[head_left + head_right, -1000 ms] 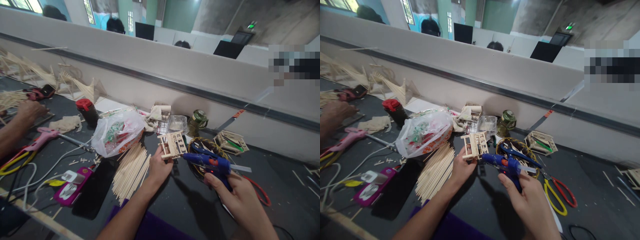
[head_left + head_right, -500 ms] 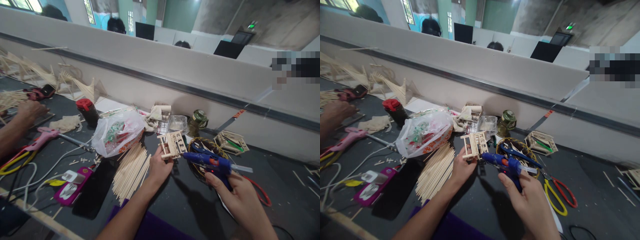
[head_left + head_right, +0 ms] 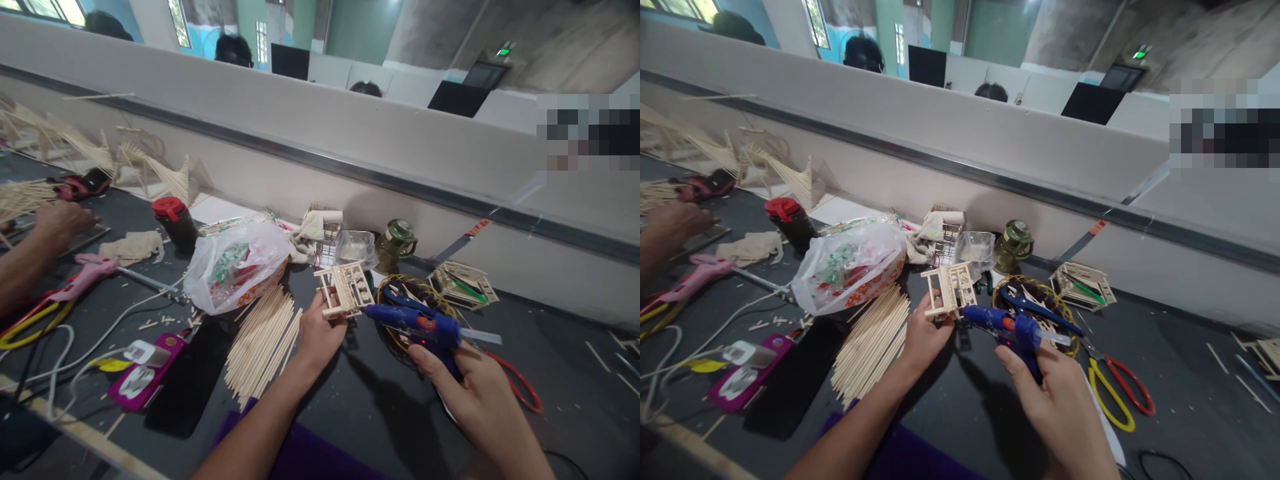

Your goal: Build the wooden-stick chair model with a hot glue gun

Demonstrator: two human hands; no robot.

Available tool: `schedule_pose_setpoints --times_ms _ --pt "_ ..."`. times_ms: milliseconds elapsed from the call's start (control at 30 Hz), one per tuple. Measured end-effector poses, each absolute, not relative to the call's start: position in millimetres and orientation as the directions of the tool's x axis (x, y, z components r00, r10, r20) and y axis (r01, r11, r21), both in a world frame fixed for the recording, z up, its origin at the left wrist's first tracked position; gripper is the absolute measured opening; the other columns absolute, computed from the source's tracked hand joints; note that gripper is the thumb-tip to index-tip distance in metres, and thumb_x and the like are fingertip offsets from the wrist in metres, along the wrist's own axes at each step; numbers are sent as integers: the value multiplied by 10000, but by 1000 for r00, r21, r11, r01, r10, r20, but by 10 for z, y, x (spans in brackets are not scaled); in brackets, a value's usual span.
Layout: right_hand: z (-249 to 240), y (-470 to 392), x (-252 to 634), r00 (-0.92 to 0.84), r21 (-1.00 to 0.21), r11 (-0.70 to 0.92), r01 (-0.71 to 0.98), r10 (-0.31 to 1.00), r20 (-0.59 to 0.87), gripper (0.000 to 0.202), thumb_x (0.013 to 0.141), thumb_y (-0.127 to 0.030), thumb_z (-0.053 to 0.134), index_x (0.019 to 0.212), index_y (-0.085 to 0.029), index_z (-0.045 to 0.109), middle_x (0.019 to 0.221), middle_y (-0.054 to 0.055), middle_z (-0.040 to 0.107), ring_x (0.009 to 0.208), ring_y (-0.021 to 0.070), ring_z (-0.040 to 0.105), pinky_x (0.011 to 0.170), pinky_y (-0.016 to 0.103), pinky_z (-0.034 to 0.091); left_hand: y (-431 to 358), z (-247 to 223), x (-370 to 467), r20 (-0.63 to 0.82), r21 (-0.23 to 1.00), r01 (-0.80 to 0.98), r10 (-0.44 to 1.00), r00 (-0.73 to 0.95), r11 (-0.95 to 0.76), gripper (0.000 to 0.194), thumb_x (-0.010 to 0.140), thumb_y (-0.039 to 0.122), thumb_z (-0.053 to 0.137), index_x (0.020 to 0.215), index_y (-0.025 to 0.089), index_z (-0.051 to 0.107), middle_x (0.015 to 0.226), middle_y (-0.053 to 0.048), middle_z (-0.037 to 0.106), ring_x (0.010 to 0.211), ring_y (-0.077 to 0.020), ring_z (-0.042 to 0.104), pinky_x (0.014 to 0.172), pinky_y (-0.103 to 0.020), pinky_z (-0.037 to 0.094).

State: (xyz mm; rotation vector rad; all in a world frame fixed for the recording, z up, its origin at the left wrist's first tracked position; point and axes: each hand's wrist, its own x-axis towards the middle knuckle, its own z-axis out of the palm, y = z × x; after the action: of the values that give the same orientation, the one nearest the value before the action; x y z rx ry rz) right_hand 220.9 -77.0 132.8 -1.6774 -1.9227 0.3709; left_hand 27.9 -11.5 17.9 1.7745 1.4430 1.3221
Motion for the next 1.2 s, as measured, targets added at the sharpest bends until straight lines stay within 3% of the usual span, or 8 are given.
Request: schedule_pose_setpoints --times_ms 200,533,1200 --pt "1329 -774 2191 -59 -547 185 817 969 239 407 878 -533 560 677 -211 707 756 86 743 710 243 707 630 303 542 -112 150 291 376 843 432 925 -48 -320 333 801 59 564 1029 255 705 1247 -31 636 1080 -175 641 953 -315 522" --pt "1356 -759 2147 -49 -561 184 807 968 247 404 873 -535 558 703 -209 727 740 81 747 693 249 706 621 304 549 -118 98 313 323 889 364 944 -65 -279 259 805 107 598 1002 235 708 1236 -49 638 1051 -179 644 917 -308 536" --pt "1350 -747 2131 -34 -545 179 819 963 266 376 878 -524 563 787 -210 748 770 67 754 702 227 702 621 282 528 -115 123 347 268 931 283 957 -108 -229 295 754 86 618 998 220 717 1205 -51 650 984 -172 668 866 -303 558"
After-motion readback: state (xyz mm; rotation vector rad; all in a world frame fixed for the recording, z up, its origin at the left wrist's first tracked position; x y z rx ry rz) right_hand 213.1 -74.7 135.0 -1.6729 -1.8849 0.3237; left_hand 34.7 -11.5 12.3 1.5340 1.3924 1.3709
